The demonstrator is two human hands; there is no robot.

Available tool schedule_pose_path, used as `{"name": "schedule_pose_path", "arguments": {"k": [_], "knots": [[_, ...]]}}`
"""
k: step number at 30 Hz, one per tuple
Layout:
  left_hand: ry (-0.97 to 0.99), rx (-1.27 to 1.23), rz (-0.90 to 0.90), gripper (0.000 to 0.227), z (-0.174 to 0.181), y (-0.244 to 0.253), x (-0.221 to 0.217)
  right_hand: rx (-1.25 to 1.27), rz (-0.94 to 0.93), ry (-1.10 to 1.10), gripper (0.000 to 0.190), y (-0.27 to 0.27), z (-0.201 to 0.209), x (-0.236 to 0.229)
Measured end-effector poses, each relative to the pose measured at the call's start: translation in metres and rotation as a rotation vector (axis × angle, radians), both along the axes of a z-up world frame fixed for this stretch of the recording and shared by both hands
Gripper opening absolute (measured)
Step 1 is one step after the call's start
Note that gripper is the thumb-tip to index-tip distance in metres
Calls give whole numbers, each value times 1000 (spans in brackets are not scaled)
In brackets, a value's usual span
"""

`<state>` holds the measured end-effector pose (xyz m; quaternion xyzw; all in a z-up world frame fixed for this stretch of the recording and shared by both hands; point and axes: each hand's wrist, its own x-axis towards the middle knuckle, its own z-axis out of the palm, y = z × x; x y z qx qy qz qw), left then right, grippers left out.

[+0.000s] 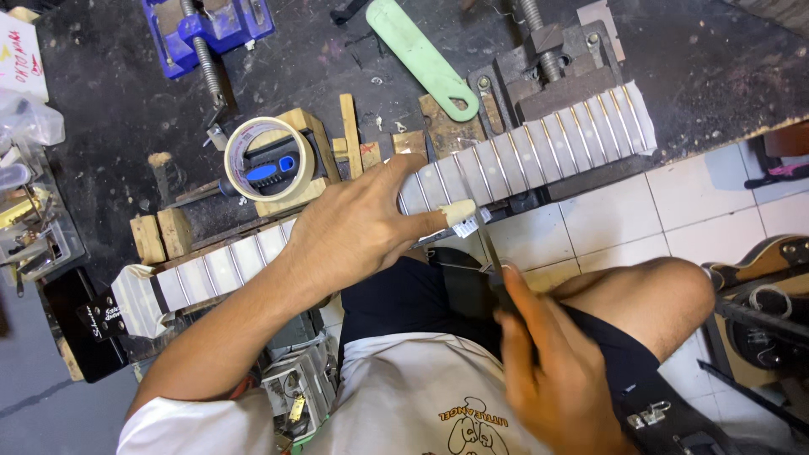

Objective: The person files the frets on a guitar neck clamped in a vise. They use a small metal file to smooth the frets one by one, moving along the neck. The frets are partially covered with tape to protect the fretboard.

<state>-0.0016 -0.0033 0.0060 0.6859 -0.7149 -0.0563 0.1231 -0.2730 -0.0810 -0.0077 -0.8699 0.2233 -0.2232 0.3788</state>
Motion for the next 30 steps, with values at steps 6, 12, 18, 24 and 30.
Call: {"name": "schedule_pose_path", "arguments": {"k": [6, 12, 18, 24, 30], "knots": [[-45, 25, -5, 34, 2, 3, 2, 82, 3, 43, 50, -21, 10, 47], [-13, 61, 0, 24, 4, 0, 2, 322, -108, 83, 50, 1, -3, -26], [-23, 5, -7, 35, 1, 2, 2, 419, -116, 217, 55, -28, 15, 44], [-20, 45, -9, 29, 3, 1, 3, 330, -96, 87, 52, 4, -3, -31], [-28, 42, -9, 30, 0, 2, 3, 153, 56, 66, 56, -28, 16, 49]]}}
